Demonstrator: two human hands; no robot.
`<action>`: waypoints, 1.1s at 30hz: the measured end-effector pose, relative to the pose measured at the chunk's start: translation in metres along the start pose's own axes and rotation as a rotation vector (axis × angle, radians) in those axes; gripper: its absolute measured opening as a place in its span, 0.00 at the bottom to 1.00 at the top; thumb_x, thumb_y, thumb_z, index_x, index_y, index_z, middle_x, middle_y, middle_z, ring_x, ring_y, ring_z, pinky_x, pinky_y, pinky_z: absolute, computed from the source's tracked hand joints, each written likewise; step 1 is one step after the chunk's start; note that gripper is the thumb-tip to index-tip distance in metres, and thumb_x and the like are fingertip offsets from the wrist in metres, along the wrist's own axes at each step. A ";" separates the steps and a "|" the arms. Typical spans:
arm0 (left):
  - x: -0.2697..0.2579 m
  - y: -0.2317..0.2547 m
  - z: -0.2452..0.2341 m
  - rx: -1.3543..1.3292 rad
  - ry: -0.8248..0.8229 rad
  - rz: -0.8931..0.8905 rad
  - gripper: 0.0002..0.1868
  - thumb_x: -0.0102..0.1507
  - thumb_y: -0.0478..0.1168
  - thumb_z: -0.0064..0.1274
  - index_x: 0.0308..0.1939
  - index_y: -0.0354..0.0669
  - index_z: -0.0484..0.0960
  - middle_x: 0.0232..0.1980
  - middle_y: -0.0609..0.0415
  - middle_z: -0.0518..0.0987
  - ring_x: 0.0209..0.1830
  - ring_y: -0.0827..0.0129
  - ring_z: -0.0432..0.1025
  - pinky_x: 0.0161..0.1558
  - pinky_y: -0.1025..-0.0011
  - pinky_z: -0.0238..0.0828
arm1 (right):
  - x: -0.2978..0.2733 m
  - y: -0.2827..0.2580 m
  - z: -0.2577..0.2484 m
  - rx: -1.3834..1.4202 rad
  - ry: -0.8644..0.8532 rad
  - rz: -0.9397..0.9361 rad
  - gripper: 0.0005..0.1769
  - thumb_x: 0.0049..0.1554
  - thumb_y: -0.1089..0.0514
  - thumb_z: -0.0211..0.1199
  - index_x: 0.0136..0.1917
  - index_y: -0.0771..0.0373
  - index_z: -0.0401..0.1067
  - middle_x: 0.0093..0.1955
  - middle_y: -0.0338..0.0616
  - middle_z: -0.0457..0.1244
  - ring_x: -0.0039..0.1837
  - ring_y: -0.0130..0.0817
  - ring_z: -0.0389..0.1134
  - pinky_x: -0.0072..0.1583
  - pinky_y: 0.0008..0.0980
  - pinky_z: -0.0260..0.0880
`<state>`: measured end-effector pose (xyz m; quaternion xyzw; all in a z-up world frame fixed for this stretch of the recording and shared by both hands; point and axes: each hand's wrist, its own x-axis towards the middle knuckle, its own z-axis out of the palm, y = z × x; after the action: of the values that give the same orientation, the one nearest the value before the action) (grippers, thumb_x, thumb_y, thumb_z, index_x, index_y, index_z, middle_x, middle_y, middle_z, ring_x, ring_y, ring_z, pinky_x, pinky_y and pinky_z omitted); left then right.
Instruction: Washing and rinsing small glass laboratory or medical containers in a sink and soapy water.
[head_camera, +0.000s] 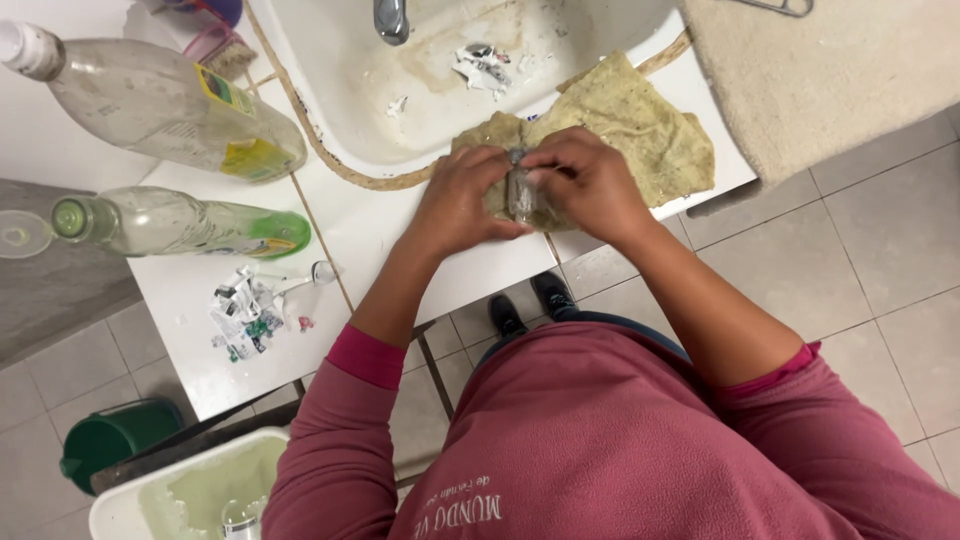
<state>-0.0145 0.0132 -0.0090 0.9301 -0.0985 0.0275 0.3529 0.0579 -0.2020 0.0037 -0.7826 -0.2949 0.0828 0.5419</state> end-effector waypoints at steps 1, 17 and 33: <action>-0.002 -0.001 0.000 0.017 0.045 0.011 0.42 0.42 0.53 0.80 0.53 0.37 0.81 0.65 0.47 0.73 0.67 0.51 0.65 0.64 0.53 0.60 | 0.002 -0.005 0.006 -0.075 -0.024 -0.074 0.07 0.59 0.66 0.69 0.52 0.63 0.80 0.53 0.45 0.69 0.51 0.33 0.71 0.54 0.31 0.75; -0.006 0.002 0.008 0.046 0.066 -0.022 0.43 0.41 0.59 0.76 0.57 0.46 0.83 0.64 0.60 0.75 0.63 0.61 0.66 0.63 0.58 0.57 | -0.001 -0.016 0.011 -0.246 -0.036 -0.052 0.09 0.55 0.72 0.67 0.46 0.62 0.80 0.46 0.45 0.70 0.45 0.37 0.73 0.48 0.34 0.75; -0.007 -0.004 0.013 0.109 0.110 0.052 0.45 0.42 0.60 0.76 0.59 0.47 0.81 0.64 0.60 0.75 0.63 0.62 0.66 0.61 0.59 0.56 | -0.004 -0.015 0.011 -0.233 -0.008 -0.039 0.06 0.56 0.71 0.67 0.44 0.63 0.80 0.44 0.45 0.70 0.44 0.35 0.73 0.46 0.33 0.75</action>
<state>-0.0208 0.0091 -0.0221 0.9421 -0.1014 0.0932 0.3058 0.0441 -0.1920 0.0124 -0.8341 -0.3199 0.0407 0.4476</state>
